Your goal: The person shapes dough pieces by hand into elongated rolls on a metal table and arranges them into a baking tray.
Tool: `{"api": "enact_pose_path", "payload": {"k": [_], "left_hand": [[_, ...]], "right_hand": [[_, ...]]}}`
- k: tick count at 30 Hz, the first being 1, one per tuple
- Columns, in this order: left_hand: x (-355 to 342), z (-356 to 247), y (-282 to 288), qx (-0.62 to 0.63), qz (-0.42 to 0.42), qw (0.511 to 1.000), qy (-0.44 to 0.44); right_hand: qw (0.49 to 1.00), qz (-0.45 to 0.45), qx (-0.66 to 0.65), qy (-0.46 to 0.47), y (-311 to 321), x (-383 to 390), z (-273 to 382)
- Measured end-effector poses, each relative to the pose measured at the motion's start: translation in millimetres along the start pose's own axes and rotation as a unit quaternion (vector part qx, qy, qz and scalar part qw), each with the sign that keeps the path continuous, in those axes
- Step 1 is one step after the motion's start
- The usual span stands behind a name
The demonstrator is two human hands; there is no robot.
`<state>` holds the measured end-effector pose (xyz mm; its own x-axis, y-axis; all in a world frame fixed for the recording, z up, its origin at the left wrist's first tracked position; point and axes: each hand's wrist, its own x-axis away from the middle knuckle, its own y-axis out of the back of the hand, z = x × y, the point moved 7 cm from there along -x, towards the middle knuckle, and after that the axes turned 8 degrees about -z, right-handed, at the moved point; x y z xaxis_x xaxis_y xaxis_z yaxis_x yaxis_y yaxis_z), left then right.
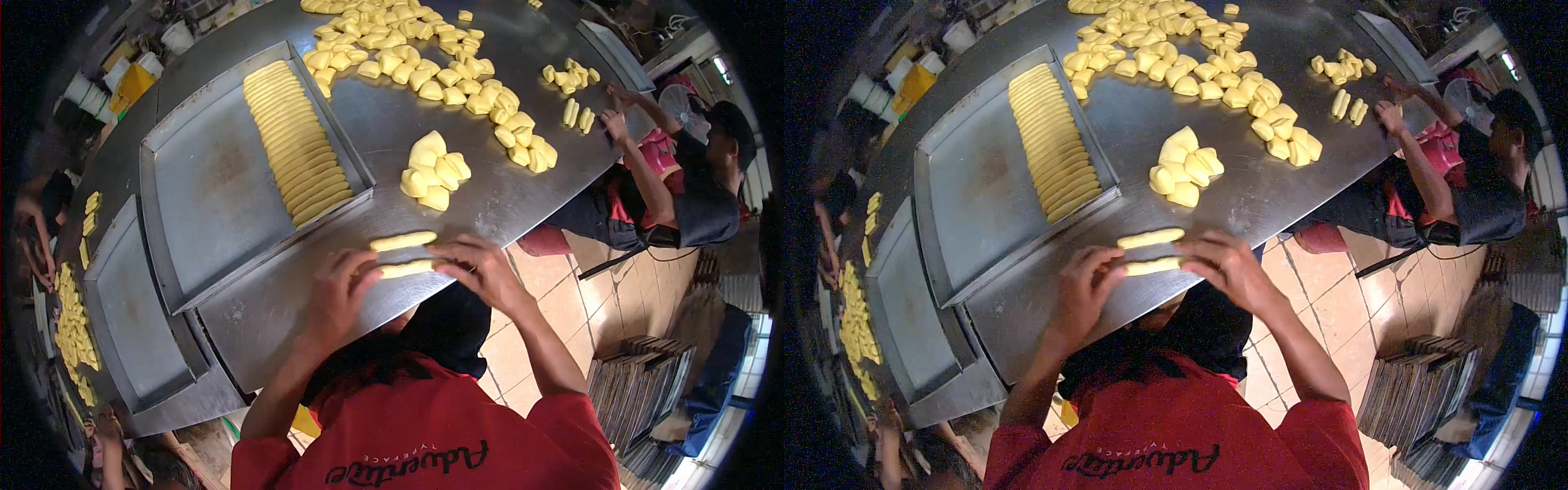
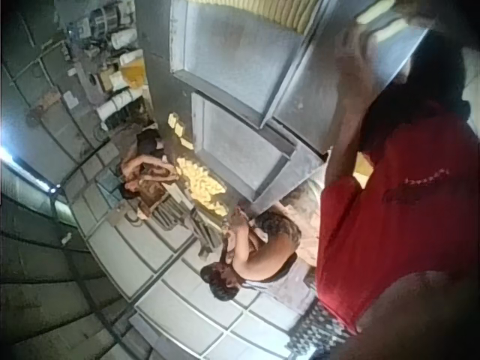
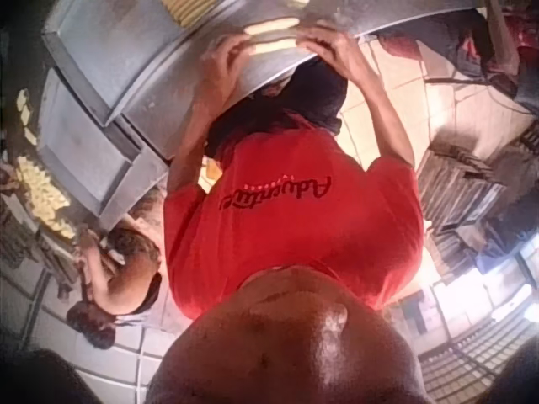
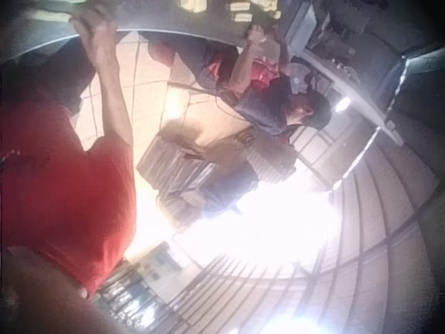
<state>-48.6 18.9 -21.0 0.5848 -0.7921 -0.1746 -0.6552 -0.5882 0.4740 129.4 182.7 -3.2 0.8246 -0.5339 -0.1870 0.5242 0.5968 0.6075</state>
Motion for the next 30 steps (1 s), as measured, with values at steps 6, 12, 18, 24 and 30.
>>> {"api": "enact_pose_path", "payload": {"k": [6,12,18,24,30], "left_hand": [[10,8,-14,-0.007,0.001,0.998,-0.054],[-8,13,-16,-0.055,-0.034,0.996,-0.055],[-7,-15,-11,-0.072,-0.062,0.991,-0.094],[-38,-3,-27,-0.103,0.031,0.991,-0.08],[-36,12,-6,-0.041,0.02,0.996,-0.072]], "right_hand": [[0.998,-0.019,0.001,0.066,-13,-3,2],[0.999,-0.047,0.019,-0.002,-16,-17,-9],[0.997,-0.07,0.017,0.032,-21,-22,21],[0.99,0.015,0.118,0.081,-24,-44,10],[0.992,0.011,0.054,0.113,-14,-44,-4]]}}
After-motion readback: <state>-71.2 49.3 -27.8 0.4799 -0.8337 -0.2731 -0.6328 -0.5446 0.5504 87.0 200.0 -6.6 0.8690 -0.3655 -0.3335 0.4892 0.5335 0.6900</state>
